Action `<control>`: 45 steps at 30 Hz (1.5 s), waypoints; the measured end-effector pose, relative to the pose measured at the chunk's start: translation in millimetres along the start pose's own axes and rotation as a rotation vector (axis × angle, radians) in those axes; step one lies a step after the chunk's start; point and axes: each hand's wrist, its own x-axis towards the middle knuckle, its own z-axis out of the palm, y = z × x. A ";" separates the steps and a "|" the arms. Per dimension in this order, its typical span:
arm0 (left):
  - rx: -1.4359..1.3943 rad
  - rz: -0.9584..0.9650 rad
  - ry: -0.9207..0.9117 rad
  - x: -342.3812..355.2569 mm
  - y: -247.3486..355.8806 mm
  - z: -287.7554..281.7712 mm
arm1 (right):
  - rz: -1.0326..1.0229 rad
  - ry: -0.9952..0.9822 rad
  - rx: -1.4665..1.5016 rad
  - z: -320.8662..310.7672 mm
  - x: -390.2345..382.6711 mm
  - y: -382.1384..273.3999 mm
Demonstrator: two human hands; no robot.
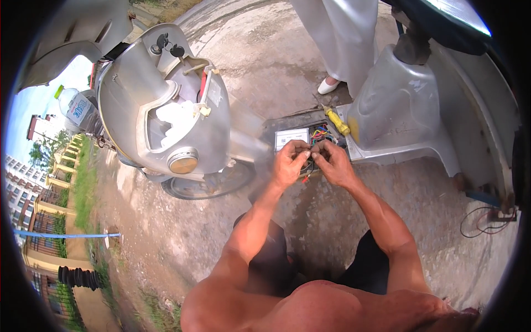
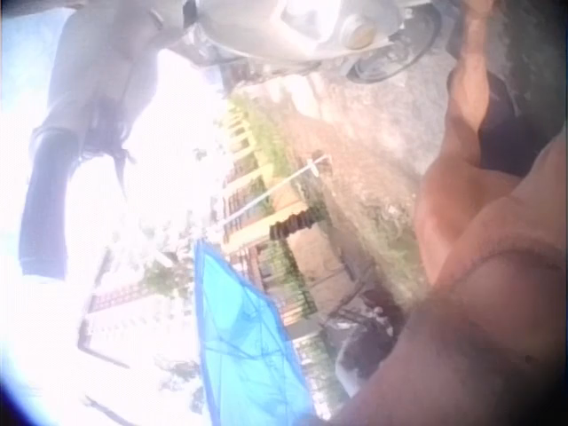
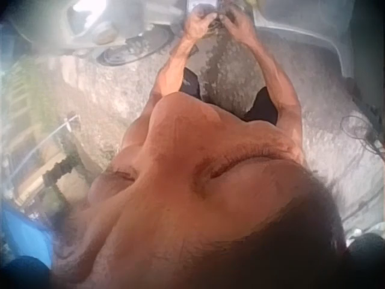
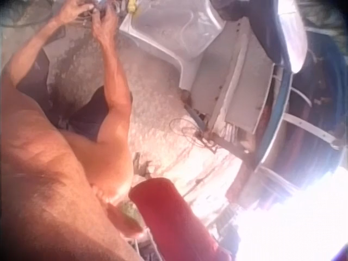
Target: The person repairs a scooter by manipulating wires inside a compartment and adjusting a lever on the handlebar by hand and using pliers.
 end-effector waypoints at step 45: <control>-0.529 0.057 0.310 8.6 -2.8 -23.7 | 0.198 0.207 0.615 1.9 6.5 17.3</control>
